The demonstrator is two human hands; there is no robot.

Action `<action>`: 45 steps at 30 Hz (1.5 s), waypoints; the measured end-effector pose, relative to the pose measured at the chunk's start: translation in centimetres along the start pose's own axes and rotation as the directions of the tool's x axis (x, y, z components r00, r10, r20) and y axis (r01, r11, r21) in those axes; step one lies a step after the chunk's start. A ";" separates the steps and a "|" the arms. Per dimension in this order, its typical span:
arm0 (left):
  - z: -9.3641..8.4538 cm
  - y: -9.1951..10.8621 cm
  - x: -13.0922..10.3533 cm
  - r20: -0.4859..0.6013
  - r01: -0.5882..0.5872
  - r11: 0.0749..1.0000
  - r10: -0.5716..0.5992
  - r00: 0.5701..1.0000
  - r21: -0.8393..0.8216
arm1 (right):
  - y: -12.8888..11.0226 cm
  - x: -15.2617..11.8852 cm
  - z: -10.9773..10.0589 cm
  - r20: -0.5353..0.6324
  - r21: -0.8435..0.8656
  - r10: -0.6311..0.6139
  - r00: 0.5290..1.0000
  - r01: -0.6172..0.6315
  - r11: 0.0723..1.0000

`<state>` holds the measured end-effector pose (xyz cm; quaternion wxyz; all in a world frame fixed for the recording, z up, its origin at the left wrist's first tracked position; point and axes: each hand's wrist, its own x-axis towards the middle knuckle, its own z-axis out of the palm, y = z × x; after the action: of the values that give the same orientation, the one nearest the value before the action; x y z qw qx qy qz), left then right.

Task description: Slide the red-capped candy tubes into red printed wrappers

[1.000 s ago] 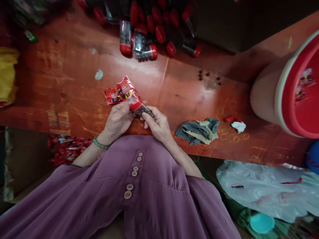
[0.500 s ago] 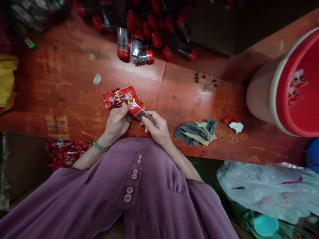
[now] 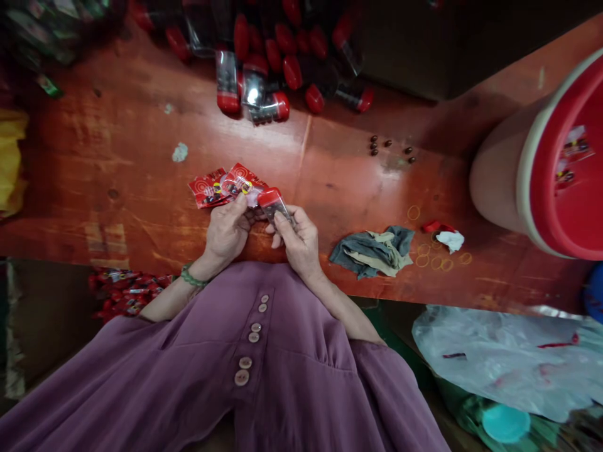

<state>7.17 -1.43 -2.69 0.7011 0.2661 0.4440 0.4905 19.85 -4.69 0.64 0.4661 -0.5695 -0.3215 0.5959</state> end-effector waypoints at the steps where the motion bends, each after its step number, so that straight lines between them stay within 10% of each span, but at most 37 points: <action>1: 0.0 -0.1 0.0 0.006 -0.006 1.000 0.006 1.000 0.027 | 0.0 0.0 0.1 0.000 0.000 0.003 1.000 -0.003 1.000; 25: 0.4 1.7 0.3 0.008 0.126 0.989 -0.126 0.992 -0.078 | -0.2 1.4 -1.2 0.202 -0.202 0.060 0.978 -0.018 0.979; 33: 1.0 1.9 0.3 0.053 0.226 0.951 -0.219 0.974 -0.212 | -0.2 0.8 -1.3 0.231 -0.461 -0.257 0.938 0.339 0.820; 39: 1.6 2.3 -0.1 0.102 0.212 0.972 -0.202 0.974 -0.098 | 0.0 0.4 -0.9 0.241 -0.125 0.056 0.969 -0.026 0.992; 45: 2.4 2.4 -0.1 0.089 0.167 0.982 -0.159 0.983 -0.084 | 0.9 0.0 -0.1 0.114 -0.205 -0.124 0.986 0.145 0.968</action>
<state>8.17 -0.51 0.38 0.7679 0.2164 0.4124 0.4398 19.79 -5.00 -0.16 0.4252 -0.5622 -0.4443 0.5530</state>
